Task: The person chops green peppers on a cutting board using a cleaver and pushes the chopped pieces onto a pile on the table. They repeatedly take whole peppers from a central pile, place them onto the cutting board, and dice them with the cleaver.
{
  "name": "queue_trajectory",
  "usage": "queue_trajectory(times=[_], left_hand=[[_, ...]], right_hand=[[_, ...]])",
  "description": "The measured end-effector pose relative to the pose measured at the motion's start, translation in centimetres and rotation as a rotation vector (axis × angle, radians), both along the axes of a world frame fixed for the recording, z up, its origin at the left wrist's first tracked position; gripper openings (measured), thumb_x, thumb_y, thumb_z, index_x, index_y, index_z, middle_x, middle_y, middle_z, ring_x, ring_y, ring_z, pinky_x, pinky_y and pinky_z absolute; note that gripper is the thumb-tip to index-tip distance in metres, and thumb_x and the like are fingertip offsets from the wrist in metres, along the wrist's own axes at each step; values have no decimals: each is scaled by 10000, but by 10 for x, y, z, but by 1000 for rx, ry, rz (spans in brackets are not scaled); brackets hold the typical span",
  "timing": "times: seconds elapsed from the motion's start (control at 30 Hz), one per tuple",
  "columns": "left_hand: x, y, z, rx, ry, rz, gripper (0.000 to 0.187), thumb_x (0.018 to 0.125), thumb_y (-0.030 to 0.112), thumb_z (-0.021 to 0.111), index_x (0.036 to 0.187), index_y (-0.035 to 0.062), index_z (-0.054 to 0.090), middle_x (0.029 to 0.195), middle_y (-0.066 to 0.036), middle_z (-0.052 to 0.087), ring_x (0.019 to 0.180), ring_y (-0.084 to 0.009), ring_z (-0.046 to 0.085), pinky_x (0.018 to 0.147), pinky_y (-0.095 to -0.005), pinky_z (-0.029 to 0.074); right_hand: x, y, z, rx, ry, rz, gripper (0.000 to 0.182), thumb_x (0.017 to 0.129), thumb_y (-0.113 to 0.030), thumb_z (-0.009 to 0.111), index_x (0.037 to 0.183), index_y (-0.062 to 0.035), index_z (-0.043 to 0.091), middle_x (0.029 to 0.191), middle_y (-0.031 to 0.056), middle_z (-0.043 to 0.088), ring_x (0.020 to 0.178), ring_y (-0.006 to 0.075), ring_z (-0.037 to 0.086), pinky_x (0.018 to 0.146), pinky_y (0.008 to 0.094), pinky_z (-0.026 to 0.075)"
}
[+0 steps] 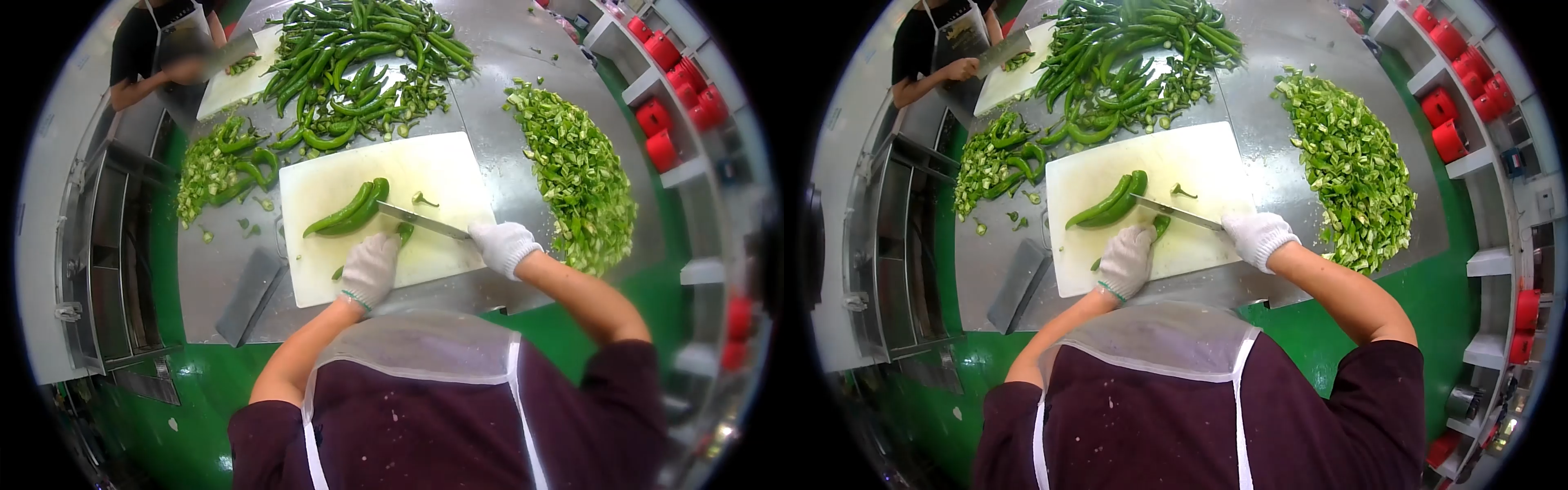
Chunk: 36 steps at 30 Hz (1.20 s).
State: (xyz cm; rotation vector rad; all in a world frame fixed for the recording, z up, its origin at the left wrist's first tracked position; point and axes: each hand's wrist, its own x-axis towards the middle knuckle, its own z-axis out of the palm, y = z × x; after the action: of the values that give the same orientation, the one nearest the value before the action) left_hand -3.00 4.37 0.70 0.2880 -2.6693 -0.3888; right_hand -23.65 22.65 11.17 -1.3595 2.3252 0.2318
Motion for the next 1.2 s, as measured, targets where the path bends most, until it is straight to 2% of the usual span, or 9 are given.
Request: queue_trajectory(times=[0.1,0.3,0.43,0.5,0.57,0.6,0.77,0.9,1.2], left_hand=[[10,1,10,7,-20,-25,221,845,55,656,1064,53,626,966,-119,639,818,-335,604,661,-455,498],[10,-8,15,-195,-59,72,396,835,221,725,1168,39,611,1221,-151,604,1240,-374,535,1024,-537,409],[-9,-21,32,-305,-131,274,913,792,537,737,1414,-72,461,1385,-250,523,1377,-420,403,1157,-583,225],[-19,-33,15,-225,-227,304,936,825,565,688,1438,-95,434,1411,-264,508,1366,-417,413,1160,-577,219],[-29,-38,12,-123,-327,282,941,870,582,629,1449,-128,411,1435,-289,490,1347,-413,427,1151,-563,242],[-32,-38,13,-100,-350,230,936,874,580,625,1452,-124,408,1440,-288,485,1341,-411,431,1148,-559,251],[-38,-9,23,-122,-321,-118,948,850,549,670,1478,-100,380,1452,-270,467,1330,-415,443,1124,-568,296],[-42,11,25,-173,-241,-221,985,777,466,763,1488,-83,359,1504,-263,422,1366,-458,415,1115,-664,273],[-67,18,15,-173,-321,-127,1022,807,525,722,1521,-80,310,1559,-282,349,1450,-466,308,1157,-648,204]], right_hand=[[-21,18,-5,10,-32,63,219,966,-272,568,1113,-124,636,916,214,708,884,422,699,761,497,546],[-115,-17,26,91,98,159,325,960,-451,621,1114,-178,703,1001,140,739,931,348,711,806,442,556],[-111,-43,26,-247,-5,-348,429,963,-462,629,1180,-92,644,1029,179,730,907,364,701,793,447,547],[-91,-38,18,-374,-197,-528,425,972,-459,628,1189,-94,636,1015,171,735,845,334,701,750,429,550],[-47,-26,29,-500,-685,-791,402,956,-378,679,1197,-59,635,905,76,701,684,139,623,593,314,535],[-31,-17,22,-554,-741,-866,340,952,-298,691,1177,-51,627,769,58,672,581,130,603,533,297,522],[4,31,-11,-401,-577,-897,311,981,-340,617,1175,-97,617,792,132,687,635,237,670,599,378,534],[21,48,0,-196,-97,-618,275,997,-328,510,1133,-103,592,923,242,703,835,451,682,739,538,525],[54,48,-7,-99,-170,-553,258,982,-198,471,1176,-81,595,992,229,721,907,443,709,800,529,552]])
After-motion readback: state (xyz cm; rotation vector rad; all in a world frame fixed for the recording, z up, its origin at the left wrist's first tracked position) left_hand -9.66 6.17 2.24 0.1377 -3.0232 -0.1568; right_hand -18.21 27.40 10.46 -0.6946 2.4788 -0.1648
